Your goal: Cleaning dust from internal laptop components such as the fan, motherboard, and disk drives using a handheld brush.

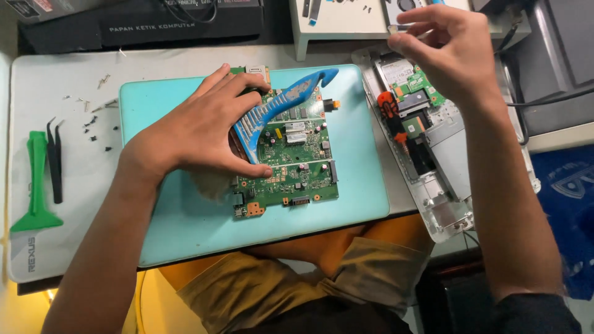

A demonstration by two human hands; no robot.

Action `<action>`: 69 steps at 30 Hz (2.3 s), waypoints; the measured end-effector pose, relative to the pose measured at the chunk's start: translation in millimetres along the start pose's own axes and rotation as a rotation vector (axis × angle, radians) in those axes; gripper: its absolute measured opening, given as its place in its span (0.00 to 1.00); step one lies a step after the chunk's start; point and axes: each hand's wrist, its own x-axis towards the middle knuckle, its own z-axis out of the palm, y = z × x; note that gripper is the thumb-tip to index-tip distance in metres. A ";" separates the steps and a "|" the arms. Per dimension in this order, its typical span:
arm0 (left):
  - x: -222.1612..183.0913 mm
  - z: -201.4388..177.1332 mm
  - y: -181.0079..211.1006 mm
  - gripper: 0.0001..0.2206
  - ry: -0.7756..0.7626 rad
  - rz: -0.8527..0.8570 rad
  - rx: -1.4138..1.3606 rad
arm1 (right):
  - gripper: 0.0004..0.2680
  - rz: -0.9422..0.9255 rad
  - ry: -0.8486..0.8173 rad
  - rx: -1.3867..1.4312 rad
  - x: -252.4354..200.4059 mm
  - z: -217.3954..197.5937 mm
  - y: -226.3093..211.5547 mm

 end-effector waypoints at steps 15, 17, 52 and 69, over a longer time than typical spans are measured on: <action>-1.7 -10.5 -3.3 0.47 0.127 -0.040 -0.116 | 0.14 -0.201 -0.025 -0.517 75.9 48.3 5.2; -2.8 -14.1 -2.5 0.43 0.152 -0.048 -0.118 | 0.13 -0.199 -0.034 -0.535 76.9 48.8 4.9; -6.6 31.4 -44.5 0.54 0.056 -0.374 0.170 | 0.24 0.152 -0.205 0.180 -83.7 68.5 -149.7; -5.0 24.0 -39.6 0.47 0.122 -0.338 0.124 | 0.17 -0.149 -0.439 0.344 -127.0 134.7 -264.1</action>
